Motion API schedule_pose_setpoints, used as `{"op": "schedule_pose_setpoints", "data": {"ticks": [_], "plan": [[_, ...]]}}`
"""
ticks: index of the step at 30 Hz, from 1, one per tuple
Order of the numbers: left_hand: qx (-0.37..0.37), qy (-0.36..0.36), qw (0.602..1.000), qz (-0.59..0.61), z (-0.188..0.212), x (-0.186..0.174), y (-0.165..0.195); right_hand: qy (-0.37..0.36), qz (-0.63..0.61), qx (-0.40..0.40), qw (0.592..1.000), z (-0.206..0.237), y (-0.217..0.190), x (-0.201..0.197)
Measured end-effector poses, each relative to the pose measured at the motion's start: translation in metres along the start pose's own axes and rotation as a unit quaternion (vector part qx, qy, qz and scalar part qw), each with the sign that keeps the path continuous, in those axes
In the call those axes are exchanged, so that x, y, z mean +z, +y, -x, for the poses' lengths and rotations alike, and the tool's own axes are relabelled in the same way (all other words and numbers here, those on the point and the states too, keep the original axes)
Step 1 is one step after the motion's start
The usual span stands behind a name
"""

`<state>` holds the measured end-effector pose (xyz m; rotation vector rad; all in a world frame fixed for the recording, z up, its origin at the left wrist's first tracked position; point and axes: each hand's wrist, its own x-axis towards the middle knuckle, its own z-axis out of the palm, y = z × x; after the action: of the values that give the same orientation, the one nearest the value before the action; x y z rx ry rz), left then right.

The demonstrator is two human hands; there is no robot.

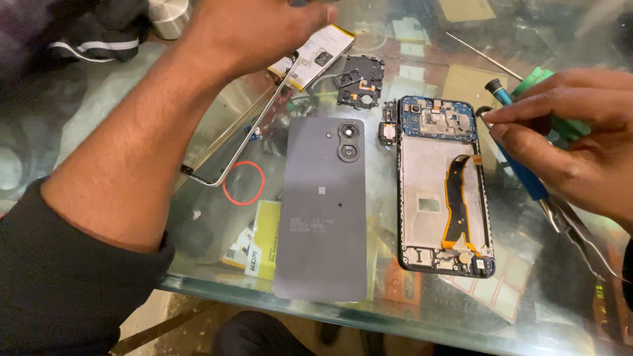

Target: The person repairs a disassembled smartphone on a glass workbench. They lift the motherboard from the mid-frame, detach and reposition small components and flex cables by hand, then use a blue-handled precision driver to unscrew and work on the board, handling the battery, back cover and small parts around the bench.

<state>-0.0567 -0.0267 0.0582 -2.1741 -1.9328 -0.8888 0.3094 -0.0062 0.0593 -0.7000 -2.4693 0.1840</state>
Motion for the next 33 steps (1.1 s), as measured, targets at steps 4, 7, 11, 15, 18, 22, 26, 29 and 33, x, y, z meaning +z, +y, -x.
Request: {"op": "schedule_pose_setpoints", "data": {"ticks": [4, 7, 11, 15, 18, 22, 26, 29, 33], "plan": [[-0.008, -0.146, 0.989, 0.025, 0.004, -0.02, 0.008, 0.0, -0.008, 0.001, 1.0, 0.0, 0.0, 0.001], [-0.007, -0.23, 0.973, -0.008, 0.004, -0.032, 0.011, 0.002, -0.005, 0.006, 1.0, 0.001, 0.001, 0.001], [0.034, -0.272, 0.961, -0.016, 0.004, -0.036, 0.009, -0.001, 0.011, -0.015, 1.0, 0.001, 0.004, 0.002], [0.021, -0.287, 0.957, 0.038, 0.005, -0.036, 0.003, -0.008, 0.033, -0.023, 0.999, 0.002, 0.007, 0.002], [0.035, -0.261, 0.964, 0.024, 0.002, -0.039, 0.0, -0.015, 0.032, -0.012, 0.999, 0.002, 0.009, 0.002], [0.022, -0.281, 0.959, -0.03, 0.006, -0.042, 0.006, -0.03, 0.04, -0.007, 0.999, 0.0, 0.011, 0.003], [-0.016, -0.294, 0.952, -0.089, 0.011, -0.047, 0.019, -0.031, 0.028, 0.017, 0.999, 0.002, 0.013, 0.004], [-0.019, -0.323, 0.929, -0.18, 0.013, -0.051, 0.027, -0.024, 0.014, 0.027, 0.999, 0.005, 0.015, 0.006], [-0.012, -0.323, 0.927, -0.192, 0.014, -0.052, 0.034, -0.026, 0.015, 0.025, 0.999, 0.006, 0.019, 0.007]]}}
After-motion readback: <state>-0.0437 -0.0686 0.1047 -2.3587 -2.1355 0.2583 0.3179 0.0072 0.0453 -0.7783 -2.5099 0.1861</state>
